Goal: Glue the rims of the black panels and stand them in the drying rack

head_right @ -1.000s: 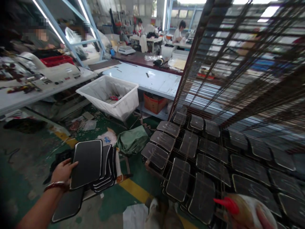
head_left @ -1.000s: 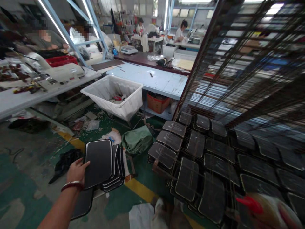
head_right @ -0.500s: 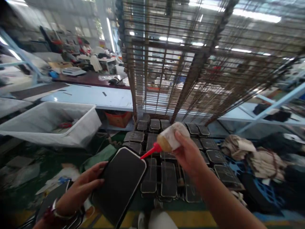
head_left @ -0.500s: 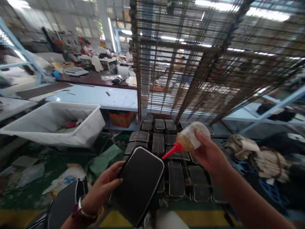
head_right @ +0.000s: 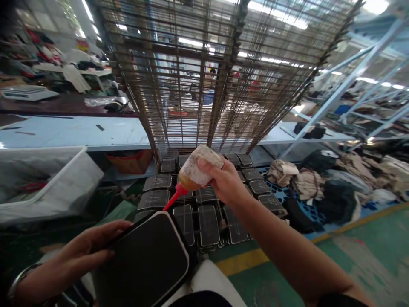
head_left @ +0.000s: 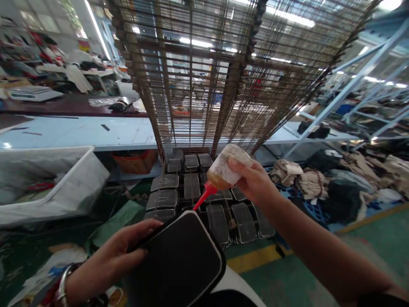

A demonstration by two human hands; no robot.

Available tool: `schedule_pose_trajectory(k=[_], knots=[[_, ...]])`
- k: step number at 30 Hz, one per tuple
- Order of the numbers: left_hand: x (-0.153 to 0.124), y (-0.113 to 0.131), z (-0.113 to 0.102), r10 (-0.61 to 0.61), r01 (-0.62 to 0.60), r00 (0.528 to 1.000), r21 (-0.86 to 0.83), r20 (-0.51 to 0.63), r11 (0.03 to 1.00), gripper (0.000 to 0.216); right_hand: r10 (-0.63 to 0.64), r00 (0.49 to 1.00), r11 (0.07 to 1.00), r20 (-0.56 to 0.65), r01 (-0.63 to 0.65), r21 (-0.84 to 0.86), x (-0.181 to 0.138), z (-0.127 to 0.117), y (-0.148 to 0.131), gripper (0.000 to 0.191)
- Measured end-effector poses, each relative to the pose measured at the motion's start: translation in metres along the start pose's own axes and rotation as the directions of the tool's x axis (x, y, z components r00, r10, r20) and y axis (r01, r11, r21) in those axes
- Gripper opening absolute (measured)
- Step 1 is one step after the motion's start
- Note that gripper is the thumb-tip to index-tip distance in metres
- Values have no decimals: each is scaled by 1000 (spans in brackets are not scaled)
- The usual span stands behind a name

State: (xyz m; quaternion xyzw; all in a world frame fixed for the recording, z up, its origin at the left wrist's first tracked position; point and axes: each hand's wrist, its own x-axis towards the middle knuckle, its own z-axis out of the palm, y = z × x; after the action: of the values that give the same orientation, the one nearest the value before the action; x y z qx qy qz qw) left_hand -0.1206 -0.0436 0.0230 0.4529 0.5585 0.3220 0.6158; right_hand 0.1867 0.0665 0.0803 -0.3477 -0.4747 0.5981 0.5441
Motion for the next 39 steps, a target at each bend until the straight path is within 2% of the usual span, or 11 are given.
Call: schedule_pose_trajectory(k=[4,9,14,18,23,34,39], knots=[[1,2,1,-15,15,1000,10,3,1000,44,17,999,1000,-30,-17,1,0,-1,6,33],[1,-2,-5,-26,27,999,31,-28,999,47,28,1000,1000,-6,-28,-7,0,-1,10,31],[-4,-10,-13,21,-25,998,68,62,997,43,33,999,999,-2,-33,-9,0,1,11,28],[-7,-11,-14,9,-13,995,42,99,999,40,13,1000,1000,9,-13,9,1,1,15,26],[-5,-11,-17,13,-15,999,47,38,999,42,11,1000,1000,9,-11,-10,-2,1,16,26],[-1,-16,-30,1,-2,1000,43,19,999,45,58,998,998,-27,-58,-5,-12,1,18,31],[2,-18,-39,-20,22,999,35,-35,999,46,93,994,995,-51,-94,-16,-18,-2,19,32]])
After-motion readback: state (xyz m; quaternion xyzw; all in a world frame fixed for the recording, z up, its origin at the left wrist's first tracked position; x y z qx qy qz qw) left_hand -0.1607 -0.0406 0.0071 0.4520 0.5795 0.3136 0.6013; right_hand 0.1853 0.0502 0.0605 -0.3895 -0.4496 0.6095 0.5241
